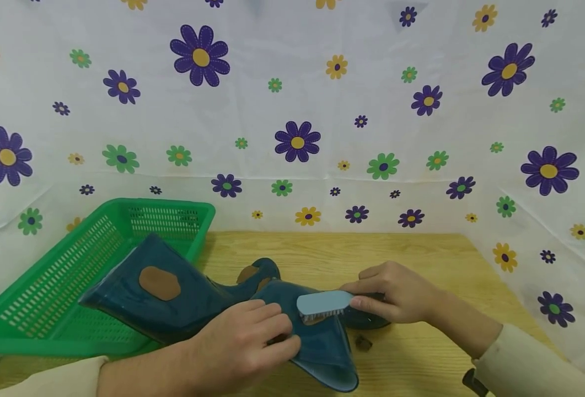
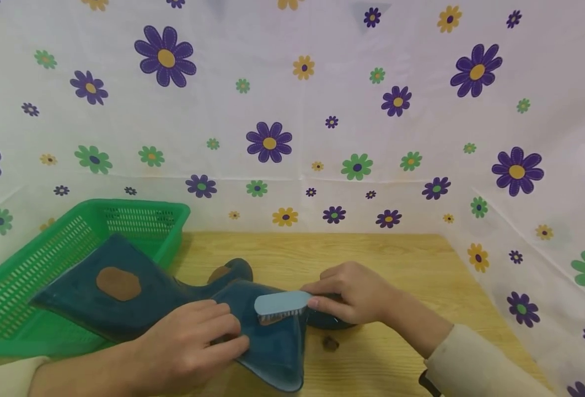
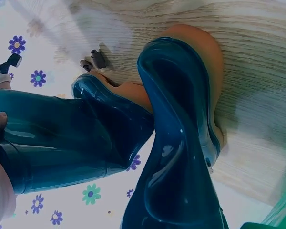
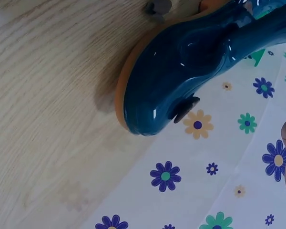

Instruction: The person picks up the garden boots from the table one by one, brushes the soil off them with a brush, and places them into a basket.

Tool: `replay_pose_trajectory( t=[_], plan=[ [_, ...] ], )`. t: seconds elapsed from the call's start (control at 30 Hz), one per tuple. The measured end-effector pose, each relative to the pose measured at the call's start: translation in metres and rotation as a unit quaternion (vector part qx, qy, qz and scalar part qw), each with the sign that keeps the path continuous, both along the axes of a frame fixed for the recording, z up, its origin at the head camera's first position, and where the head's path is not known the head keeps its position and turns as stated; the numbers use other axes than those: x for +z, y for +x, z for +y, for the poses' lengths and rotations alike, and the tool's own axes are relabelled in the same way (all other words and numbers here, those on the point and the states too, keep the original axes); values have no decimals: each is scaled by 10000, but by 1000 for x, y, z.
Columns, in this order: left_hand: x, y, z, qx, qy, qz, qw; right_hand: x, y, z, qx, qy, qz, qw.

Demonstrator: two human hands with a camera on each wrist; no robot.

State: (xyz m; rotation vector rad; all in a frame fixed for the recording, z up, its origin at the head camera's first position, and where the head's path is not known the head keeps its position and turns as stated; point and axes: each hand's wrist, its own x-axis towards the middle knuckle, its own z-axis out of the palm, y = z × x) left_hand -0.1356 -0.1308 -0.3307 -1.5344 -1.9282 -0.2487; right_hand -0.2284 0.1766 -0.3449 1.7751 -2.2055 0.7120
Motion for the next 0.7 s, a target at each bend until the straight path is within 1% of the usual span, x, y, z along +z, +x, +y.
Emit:
replay_pose_trajectory(
  t=[0.1,0.17,0.23,0.33,0.4,0.47,0.6,0.7],
  plan=[
    [1,-1,1,89,-113,-40,9999,0,0,-4,111,-27,-84,9999],
    [1,-1,1,132,-208,-68,9997,0,-1,-8,186,18,-37,9998],
    [1,-1,1,135,-293,-88,9994,-1,-2,-8,193,62,127,9997],
    [-1,-1,2,131,-374,-138,9991,-3,-6,-1,90,37,476,9988],
    [-1,-2,3,198,-456,-195,9986,-5,-8,5,17,-23,628,9980],
    [-1,-2,3,345,-589,-282,9973,-6,-8,5,14,-62,638,9979],
    [-1,-2,3,587,-935,-498,9926,-7,-6,-6,306,26,546,9980],
    [-2,-2,0,610,-1057,-570,9909,-9,-6,-8,370,113,673,9970]
  ],
)
